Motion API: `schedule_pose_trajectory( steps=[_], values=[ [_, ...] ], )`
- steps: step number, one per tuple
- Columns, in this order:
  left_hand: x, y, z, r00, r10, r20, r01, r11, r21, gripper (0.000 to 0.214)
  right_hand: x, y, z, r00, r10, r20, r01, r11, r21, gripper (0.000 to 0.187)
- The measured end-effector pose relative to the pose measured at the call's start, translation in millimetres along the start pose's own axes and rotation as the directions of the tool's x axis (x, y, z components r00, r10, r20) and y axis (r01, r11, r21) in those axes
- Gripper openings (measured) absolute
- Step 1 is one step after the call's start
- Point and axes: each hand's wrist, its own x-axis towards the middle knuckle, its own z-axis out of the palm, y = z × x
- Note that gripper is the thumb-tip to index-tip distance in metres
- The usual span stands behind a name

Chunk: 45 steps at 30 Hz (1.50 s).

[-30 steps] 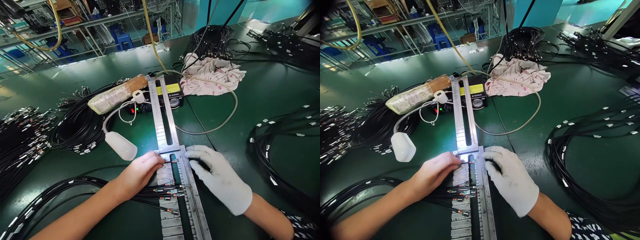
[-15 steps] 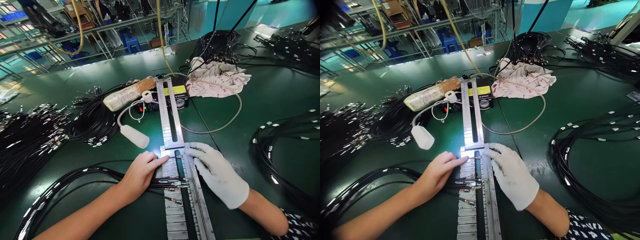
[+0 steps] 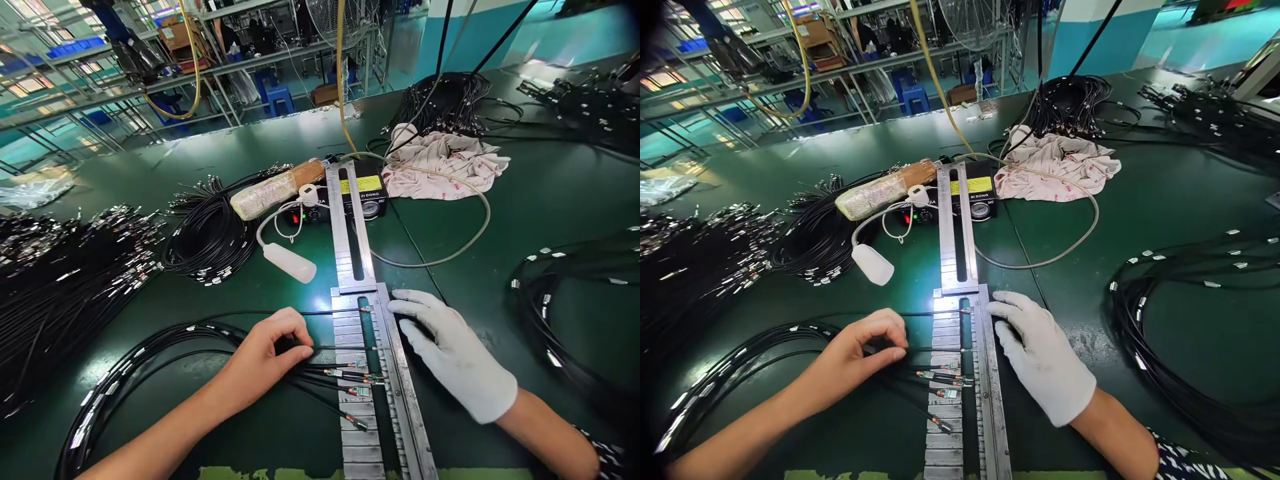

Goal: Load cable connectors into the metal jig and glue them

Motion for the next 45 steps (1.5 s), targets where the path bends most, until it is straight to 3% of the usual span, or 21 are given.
schedule_pose_trajectory(
  steps=[3,6,10,15,19,35,39,42,45],
  values=[
    [12.3,-0.4,13.0,0.985,0.135,-0.111,-0.119,0.983,0.139,0.007,1.4,-0.4,-0.1,1.000,0.007,0.008,-0.007,0.999,0.031,0.033],
    [20.7,-1.8,22.6,0.970,0.214,-0.115,-0.193,0.967,0.167,0.014,1.6,-0.5,0.2,1.000,0.013,0.000,-0.013,0.999,0.043,0.034],
    [23.3,-7.8,14.6,0.942,0.314,-0.118,-0.287,0.937,0.199,0.019,0.8,-0.8,0.7,1.000,0.006,-0.022,-0.005,0.999,0.040,0.034],
    [22.8,-15.6,-6.4,0.894,0.447,0.031,-0.427,0.830,0.359,0.035,1.1,-1.3,0.6,0.999,0.034,-0.013,-0.034,0.998,0.045,0.031],
    [24.1,-17.0,-11.9,0.859,0.498,0.114,-0.493,0.750,0.440,0.041,2.8,-1.8,0.1,0.999,0.052,0.002,-0.052,0.997,0.051,0.030],
    [38.8,-13.7,-13.8,0.811,0.549,0.204,-0.574,0.675,0.464,0.041,-1.0,-2.7,1.4,0.997,-0.075,0.018,0.076,0.996,-0.047,0.039],
    [32.0,-19.7,-3.2,0.839,0.522,0.157,-0.533,0.726,0.435,0.044,-2.8,-8.3,-0.3,0.994,-0.107,0.030,0.110,0.990,-0.086,0.045],
    [20.1,-21.6,9.4,0.871,0.491,0.014,-0.420,0.730,0.540,0.047,-2.0,-8.2,-1.0,0.992,-0.118,0.036,0.120,0.989,-0.085,0.046],
    [10.1,-20.7,21.3,0.899,0.439,-0.019,-0.347,0.736,0.581,0.050,1.2,-5.7,-1.3,0.989,-0.142,0.048,0.144,0.988,-0.058,0.046]
  ],
)
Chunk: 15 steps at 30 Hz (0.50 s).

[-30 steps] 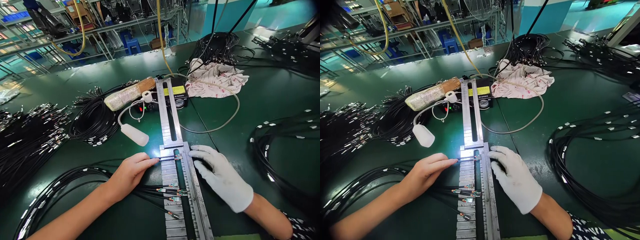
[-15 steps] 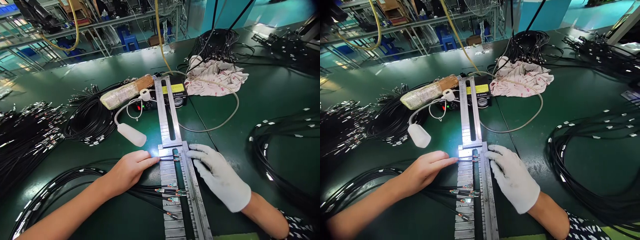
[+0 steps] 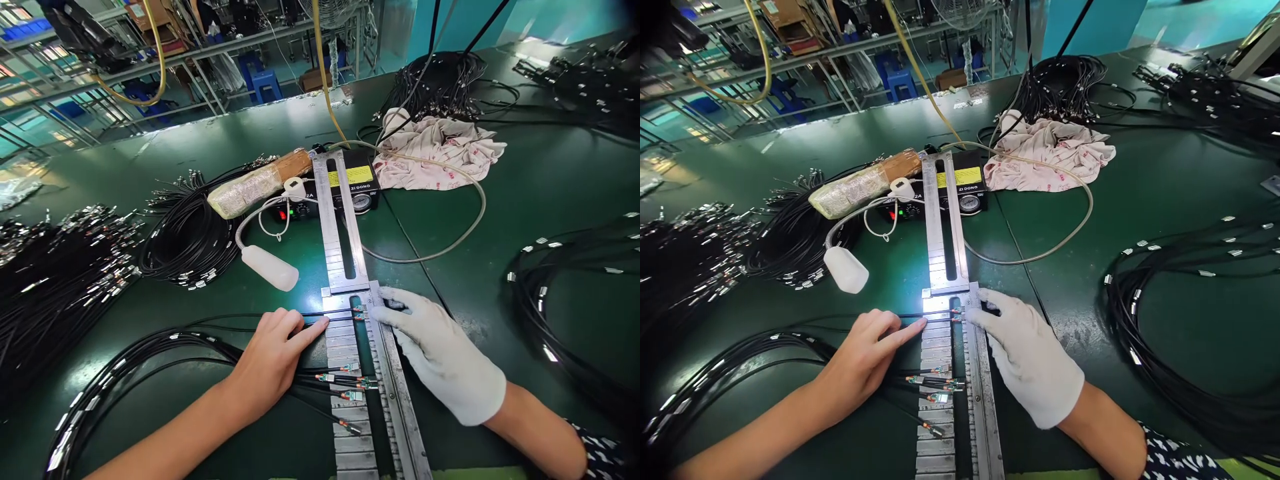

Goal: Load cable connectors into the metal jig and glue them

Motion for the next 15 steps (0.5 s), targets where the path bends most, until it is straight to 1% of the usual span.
schedule_pose_trajectory(
  steps=[3,6,8,10,11,13,15],
  values=[
    [-3.7,6.8,-0.3,0.996,-0.040,0.081,0.045,0.997,-0.069,0.047,0.7,0.9,-0.1,1.000,-0.025,0.011,0.025,1.000,0.005,0.044],
    [-7.7,10.9,-11.1,0.983,-0.117,0.143,0.149,0.960,-0.239,0.042,-5.6,-0.8,0.0,1.000,-0.019,0.013,0.020,0.999,-0.051,0.044],
    [-12.3,13.5,-21.4,0.962,-0.161,0.220,0.231,0.910,-0.344,0.031,-12.7,-1.0,0.5,1.000,-0.005,-0.008,0.005,0.996,-0.084,0.045],
    [-16.8,15.2,-30.5,0.929,-0.186,0.319,0.305,0.873,-0.380,0.016,-18.8,0.4,1.2,1.000,-0.007,-0.029,0.004,0.996,-0.086,0.045],
    [-18.5,15.3,-33.9,0.912,-0.200,0.359,0.339,0.860,-0.382,0.011,-20.6,1.6,1.6,0.999,-0.011,-0.035,0.008,0.997,-0.077,0.044],
    [-19.8,13.8,-37.9,0.884,-0.241,0.400,0.403,0.826,-0.394,0.013,-21.5,4.0,2.3,0.999,-0.004,-0.039,0.002,0.999,-0.054,0.043],
    [-18.5,11.1,-38.9,0.873,-0.276,0.402,0.443,0.795,-0.416,0.013,-19.8,5.7,2.6,0.999,0.017,-0.035,-0.017,1.000,-0.023,0.042]
  ],
)
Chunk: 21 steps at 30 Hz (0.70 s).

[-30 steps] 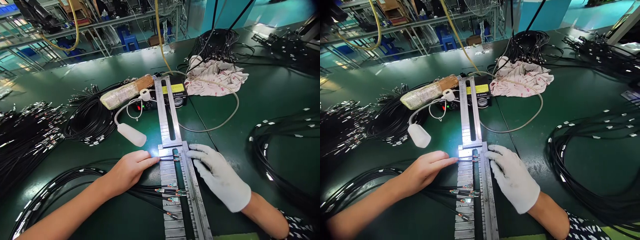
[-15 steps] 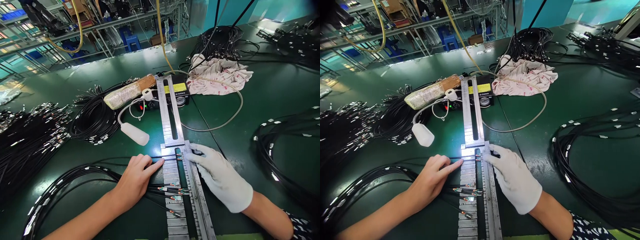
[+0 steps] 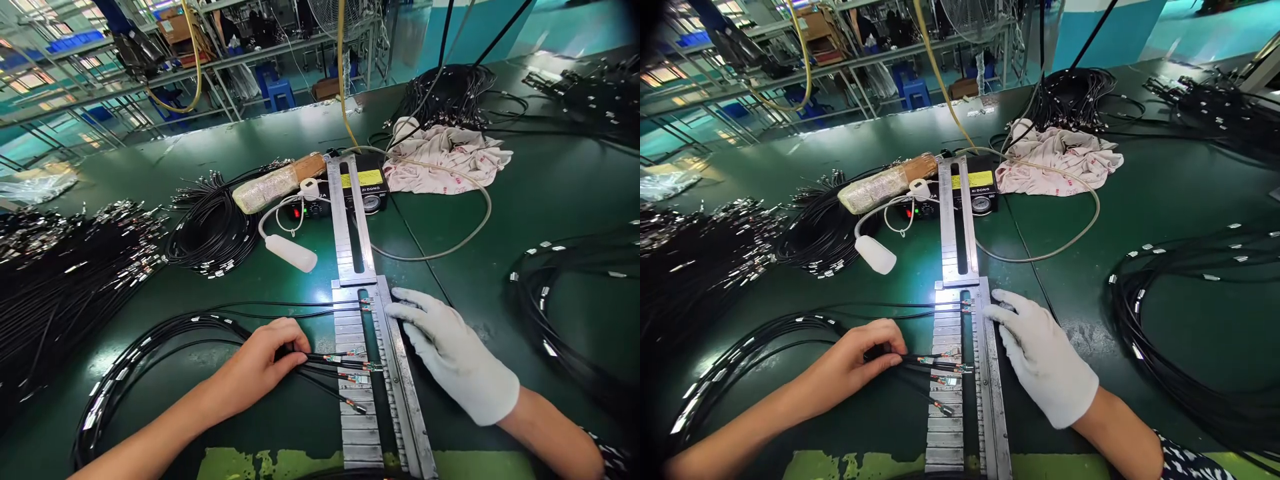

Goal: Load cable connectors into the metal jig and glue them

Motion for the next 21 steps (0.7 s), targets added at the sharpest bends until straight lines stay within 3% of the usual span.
schedule_pose_trajectory(
  steps=[4,7,9,14,21],
  values=[
    [12.0,3.6,2.2,0.984,0.107,-0.145,-0.105,0.994,0.021,0.014,4.5,-0.2,-0.1,1.000,0.029,-0.002,-0.029,0.999,0.029,0.038],
    [29.9,14.0,12.7,0.925,0.275,-0.261,-0.244,0.959,0.143,0.015,5.9,-2.2,-0.9,0.999,0.037,-0.005,-0.037,0.998,0.042,0.036],
    [43.9,21.8,21.2,0.901,0.346,-0.262,-0.299,0.932,0.204,0.016,6.2,-3.2,-1.5,0.999,0.039,-0.004,-0.039,0.998,0.051,0.035],
    [62.3,27.2,29.3,0.901,0.367,-0.231,-0.312,0.919,0.242,0.019,7.1,-3.2,-2.5,0.998,0.055,0.018,-0.055,0.997,0.054,0.037],
    [44.7,7.3,19.5,0.895,0.346,-0.281,-0.294,0.933,0.209,0.017,6.5,-2.4,-3.1,0.997,0.070,0.027,-0.071,0.995,0.072,0.039]
  ],
)
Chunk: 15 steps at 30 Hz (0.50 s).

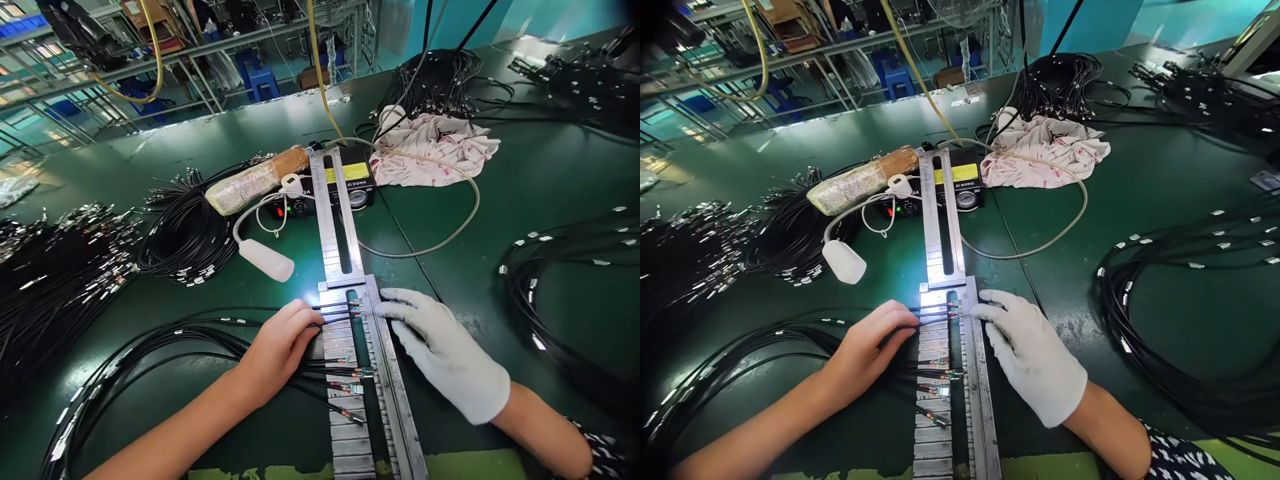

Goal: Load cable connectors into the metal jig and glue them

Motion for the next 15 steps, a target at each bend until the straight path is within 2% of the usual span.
schedule_pose_trajectory(
  steps=[3,7,12,15],
  values=[
    [-5.4,-5.8,-3.3,0.997,0.082,-0.007,-0.082,0.996,0.035,0.022,-0.3,-0.6,0.4,1.000,-0.002,-0.011,0.002,1.000,-0.001,0.037],
    [-5.9,-11.5,-7.2,0.980,0.198,0.036,-0.201,0.964,0.171,0.029,-0.2,-1.6,0.3,1.000,0.004,-0.011,-0.004,1.000,-0.004,0.036],
    [-5.7,-13.1,-9.6,0.968,0.234,0.089,-0.250,0.924,0.289,0.033,-0.2,0.2,0.3,1.000,0.004,-0.001,-0.004,1.000,-0.002,0.036],
    [-4.4,-13.6,-9.3,0.968,0.235,0.083,-0.249,0.926,0.283,0.031,0.0,1.5,0.5,1.000,0.000,-0.004,0.000,1.000,-0.005,0.035]
  ],
)
